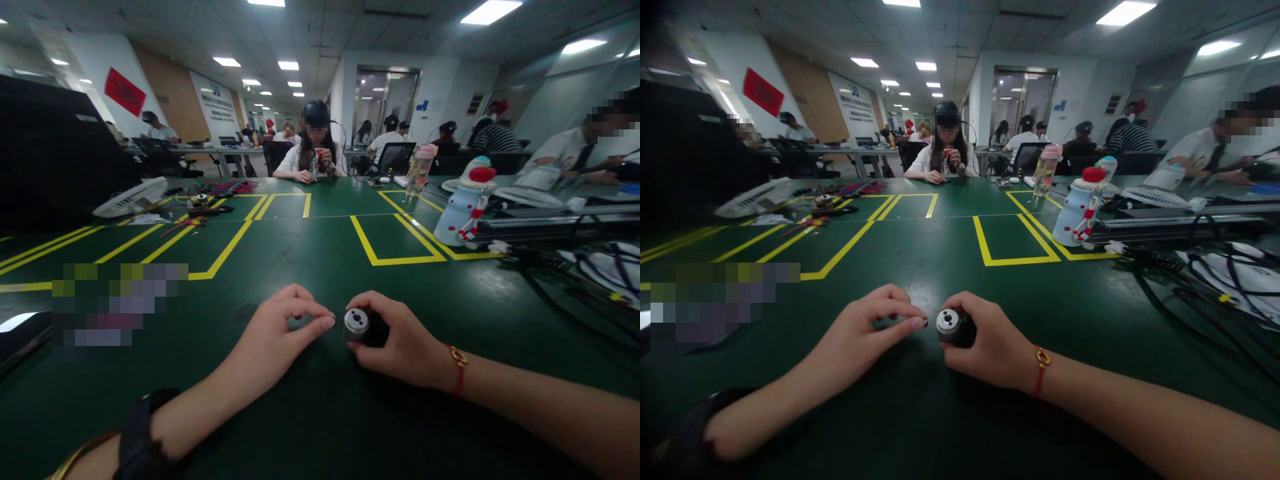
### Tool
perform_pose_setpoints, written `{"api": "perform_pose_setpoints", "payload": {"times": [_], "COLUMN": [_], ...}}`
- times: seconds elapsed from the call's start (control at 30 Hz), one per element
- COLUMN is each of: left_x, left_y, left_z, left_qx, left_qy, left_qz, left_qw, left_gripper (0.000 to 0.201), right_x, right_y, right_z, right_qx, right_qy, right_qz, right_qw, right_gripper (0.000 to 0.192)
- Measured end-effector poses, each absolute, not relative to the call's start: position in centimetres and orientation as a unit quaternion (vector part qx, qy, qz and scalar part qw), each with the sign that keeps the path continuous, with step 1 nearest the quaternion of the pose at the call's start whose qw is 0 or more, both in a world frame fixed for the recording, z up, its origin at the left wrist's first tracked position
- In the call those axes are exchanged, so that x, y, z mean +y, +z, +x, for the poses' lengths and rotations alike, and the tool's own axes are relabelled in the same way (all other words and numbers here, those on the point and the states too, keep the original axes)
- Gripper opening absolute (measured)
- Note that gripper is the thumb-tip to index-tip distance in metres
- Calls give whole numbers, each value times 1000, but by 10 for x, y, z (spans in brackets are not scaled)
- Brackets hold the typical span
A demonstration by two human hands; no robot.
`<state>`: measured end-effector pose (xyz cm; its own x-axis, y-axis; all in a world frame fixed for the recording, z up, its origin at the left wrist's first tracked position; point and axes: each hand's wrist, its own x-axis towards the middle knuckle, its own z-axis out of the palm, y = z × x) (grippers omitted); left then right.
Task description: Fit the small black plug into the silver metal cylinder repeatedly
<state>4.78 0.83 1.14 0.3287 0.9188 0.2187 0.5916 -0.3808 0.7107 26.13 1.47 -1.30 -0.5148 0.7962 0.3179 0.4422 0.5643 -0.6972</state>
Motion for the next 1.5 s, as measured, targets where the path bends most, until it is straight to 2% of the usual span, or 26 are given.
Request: {"api": "perform_pose_setpoints", "payload": {"times": [0.2, 0.37, 0.47, 0.57, 0.7, 0.8, 0.87, 0.9, 0.93, 1.0, 1.07, 1.17, 1.27, 1.37, 1.43, 1.5], "left_x": [10, 12, 22, 36, 53, 57, 57, 57, 57, 56, 56, 56, 55, 55, 54, 54], "left_y": [-12, 2, 12, 13, 2, -7, -10, -11, -11, -11, -11, -12, -11, -10, -9, -9], "left_z": [53, 42, 25, 5, -13, -16, -14, -13, -12, -11, -11, -13, -13, -12, -11, -10], "left_qx": [476, 487, 527, 582, 635, 650, 653, 654, 656, 657, 655, 651, 656, 655, 653, 652], "left_qy": [225, 248, 280, 309, 336, 351, 355, 354, 351, 348, 350, 352, 345, 343, 348, 354], "left_qz": [812, 786, 759, 712, 649, 628, 627, 628, 629, 629, 631, 635, 632, 634, 635, 632], "left_qw": [253, 288, 261, 243, 249, 245, 233, 229, 226, 225, 224, 222, 227, 227, 224, 225], "left_gripper": [16, 27, 32, 36, 44, 44, 42, 41, 41, 41, 41, 41, 41, 41, 40, 39], "right_x": [12, 36, 72, 107, 129, 124, 108, 97, 84, 56, 32, 15, 28, 60, 82, 101], "right_y": [-11, 9, 22, 29, 33, 37, 37, 35, 32, 21, 8, -6, 2, 27, 45, 56], "right_z": [261, 289, 336, 395, 452, 446, 413, 390, 365, 315, 275, 250, 269, 319, 361, 402], "right_qx": [-825, -798, -758, -709, -692, -687, -708, -731, -781, -878, -927, -946, -920, -854, -785, -717], "right_qy": [282, 191, 100, 14, 23, -9, -76, -108, -106, -32, 27, 78, 69, -29, -123, -161], "right_qz": [-381, -493, -600, -690, -718, -724, -695, -661, -594, -441, -338, -284, -346, -481, -581, -670], "right_qw": [308, 288, 237, 148, 67, 53, 96, 128, 160, 181, 157, 137, 167, 199, 175, 103], "right_gripper": [37, 31, 38, 43, 39, 60, 69, 67, 56, 45, 40, 24, 25, 27, 30, 32]}}
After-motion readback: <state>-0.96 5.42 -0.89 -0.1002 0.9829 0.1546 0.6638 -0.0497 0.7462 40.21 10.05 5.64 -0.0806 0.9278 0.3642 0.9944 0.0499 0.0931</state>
